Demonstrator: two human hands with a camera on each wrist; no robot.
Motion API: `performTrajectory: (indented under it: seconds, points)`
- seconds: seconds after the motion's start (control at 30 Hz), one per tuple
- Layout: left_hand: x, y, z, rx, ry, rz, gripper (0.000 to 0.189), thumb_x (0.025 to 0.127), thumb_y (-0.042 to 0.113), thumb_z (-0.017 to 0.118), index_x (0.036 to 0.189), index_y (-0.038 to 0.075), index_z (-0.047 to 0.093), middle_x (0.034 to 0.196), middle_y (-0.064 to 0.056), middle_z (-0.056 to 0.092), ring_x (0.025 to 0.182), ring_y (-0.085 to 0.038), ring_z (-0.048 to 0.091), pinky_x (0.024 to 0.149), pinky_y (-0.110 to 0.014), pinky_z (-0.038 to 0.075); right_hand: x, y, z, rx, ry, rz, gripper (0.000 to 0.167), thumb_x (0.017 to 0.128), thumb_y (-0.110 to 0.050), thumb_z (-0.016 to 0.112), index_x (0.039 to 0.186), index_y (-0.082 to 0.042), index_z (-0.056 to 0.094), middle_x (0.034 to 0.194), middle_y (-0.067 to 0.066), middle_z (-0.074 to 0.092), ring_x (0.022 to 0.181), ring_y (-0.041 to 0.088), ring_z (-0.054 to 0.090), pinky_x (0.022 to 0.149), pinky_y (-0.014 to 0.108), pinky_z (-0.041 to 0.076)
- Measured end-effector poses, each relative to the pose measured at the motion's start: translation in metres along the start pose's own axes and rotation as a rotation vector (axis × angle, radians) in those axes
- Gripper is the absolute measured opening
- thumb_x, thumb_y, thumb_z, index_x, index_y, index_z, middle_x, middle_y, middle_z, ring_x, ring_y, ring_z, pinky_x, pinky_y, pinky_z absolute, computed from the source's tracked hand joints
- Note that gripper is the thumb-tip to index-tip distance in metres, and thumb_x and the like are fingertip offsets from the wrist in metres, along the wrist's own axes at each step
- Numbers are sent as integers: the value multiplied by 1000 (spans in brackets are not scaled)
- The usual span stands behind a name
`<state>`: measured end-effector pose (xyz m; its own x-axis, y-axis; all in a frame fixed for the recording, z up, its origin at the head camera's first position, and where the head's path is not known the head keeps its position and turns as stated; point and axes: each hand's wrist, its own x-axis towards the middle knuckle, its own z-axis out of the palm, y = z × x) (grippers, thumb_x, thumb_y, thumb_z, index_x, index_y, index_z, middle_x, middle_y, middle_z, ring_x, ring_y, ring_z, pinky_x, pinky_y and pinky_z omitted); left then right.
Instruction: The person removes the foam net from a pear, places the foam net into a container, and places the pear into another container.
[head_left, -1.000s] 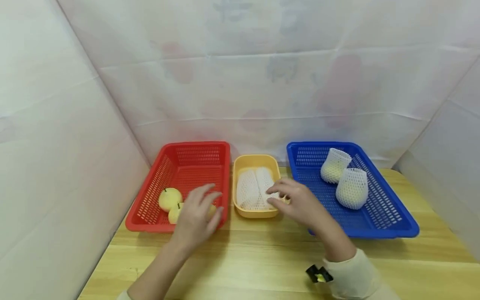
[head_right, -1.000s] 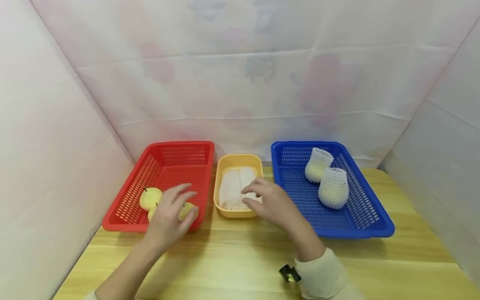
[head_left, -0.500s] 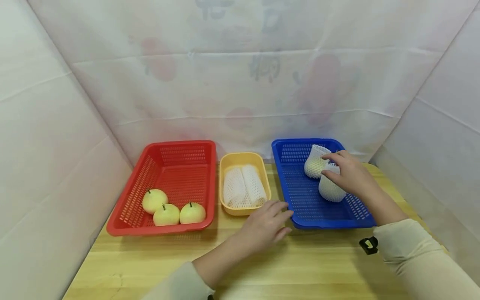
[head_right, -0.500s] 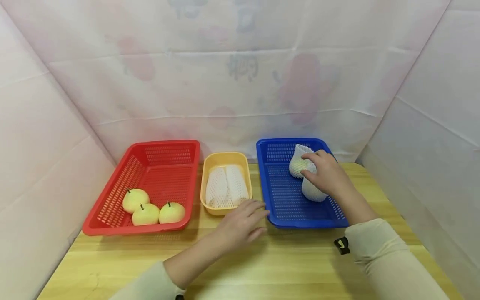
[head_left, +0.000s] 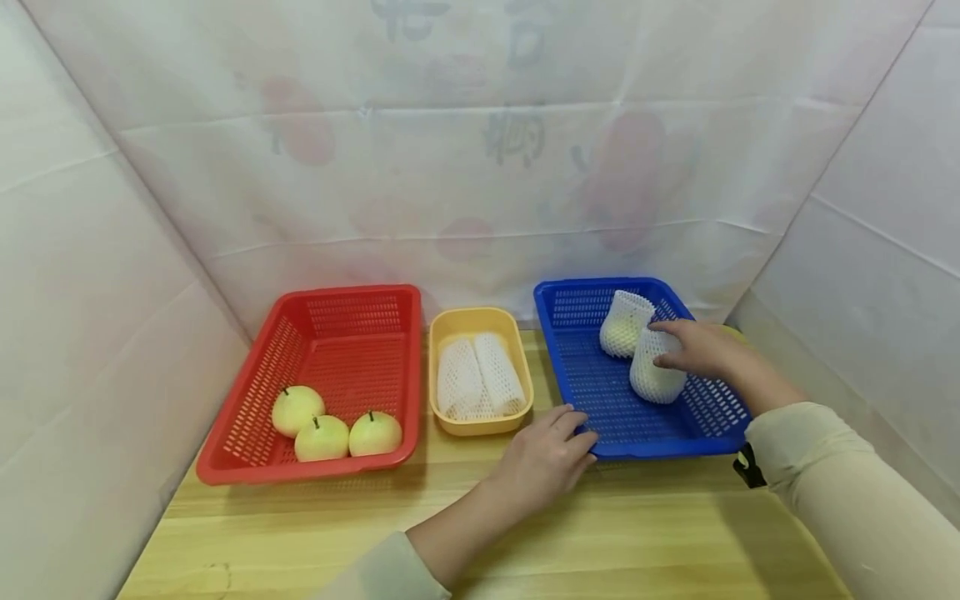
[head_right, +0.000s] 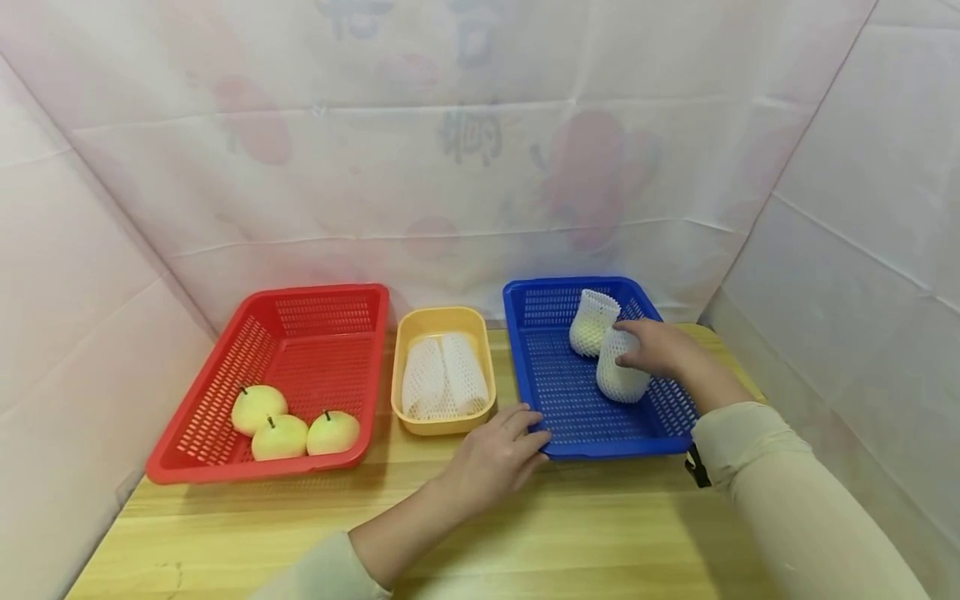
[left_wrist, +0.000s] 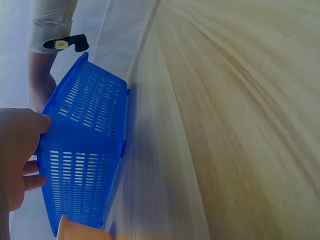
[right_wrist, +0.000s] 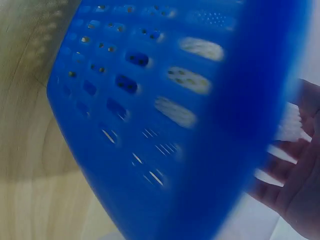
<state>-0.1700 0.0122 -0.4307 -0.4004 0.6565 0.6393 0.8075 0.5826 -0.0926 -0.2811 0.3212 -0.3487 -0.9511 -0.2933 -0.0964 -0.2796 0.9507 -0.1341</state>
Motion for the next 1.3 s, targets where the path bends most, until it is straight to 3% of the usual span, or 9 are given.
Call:
performTrajectory:
  seconds: [0.13, 0.3, 0.4, 0.5, 0.57, 0.77, 1.07, 1.2, 1.3]
  points:
    - [0, 1, -1, 6, 5, -18, 23, 93, 37, 68, 109, 23, 74, 119, 0, 69, 119, -17, 61, 103, -24, 47, 5, 1, 6, 39, -65, 19, 68, 91, -31, 70, 144, 2, 43, 142, 35, 44, 125, 56, 45, 96, 68, 42]
    - [-1, 1, 0, 27, 7, -24, 24, 93, 39, 67, 109, 23, 74, 120, 0, 69, 119, -17, 61, 100, -23, 49, 8, 6, 11, 67, -20, 16, 56, 90, -26, 70, 129, 12, 55, 126, 36, 57, 113, 53, 56, 91, 62, 48]
    - [-1, 2, 1, 26, 0, -36, 25, 93, 40, 66, 110, 24, 74, 121, 0, 69, 120, -16, 61, 98, -23, 50, 6, 13, 11, 95, 27, -2, 36, 91, -24, 68, 108, 7, 67, 99, 24, 70, 85, 36, 66, 72, 47, 55]
    - [-1, 3, 1, 23, -1, -45, 25, 93, 40, 66, 110, 24, 74, 121, 1, 68, 120, -16, 61, 97, -23, 51, 4, 18, 9, 105, 47, -15, 20, 91, -24, 69, 85, -4, 68, 75, 3, 64, 65, 17, 55, 55, 34, 44]
    - [-1, 3, 1, 18, 0, -45, 25, 93, 40, 66, 111, 24, 74, 121, 0, 68, 120, -16, 61, 96, -23, 51, 2, 19, 7, 101, 48, -16, 19, 90, -23, 69, 78, -9, 66, 68, -3, 58, 61, 14, 48, 54, 31, 39]
    - [-1, 3, 0, 10, -12, -53, 25, 93, 40, 66, 111, 24, 74, 122, 0, 68, 121, -16, 60, 96, -23, 51, -2, 17, 6, 91, 49, -29, 15, 89, -20, 70, 78, -11, 67, 68, -6, 57, 61, 13, 46, 55, 30, 38]
    - [-2, 4, 0, 3, -36, -68, 26, 94, 40, 65, 112, 24, 73, 124, 1, 67, 122, -17, 60, 97, -24, 51, -2, 15, 7, 61, 74, -115, 34, 88, -11, 70, 65, -16, 45, 61, -7, 38, 56, 10, 37, 53, 26, 30]
    - [-2, 4, 0, -1, -33, -70, 26, 93, 40, 66, 112, 24, 73, 124, 1, 67, 122, -16, 60, 97, -23, 51, -3, 16, 6, 60, 82, -100, 23, 89, -12, 70, 70, -11, 56, 64, -4, 50, 59, 12, 45, 54, 29, 37]
    - [-3, 4, 0, -2, -34, -76, 26, 94, 41, 65, 113, 24, 73, 125, 1, 67, 123, -15, 59, 99, -23, 50, -4, 15, 6, 55, 82, -67, 20, 88, -22, 72, 91, -2, 70, 84, 10, 69, 73, 25, 63, 64, 41, 52]
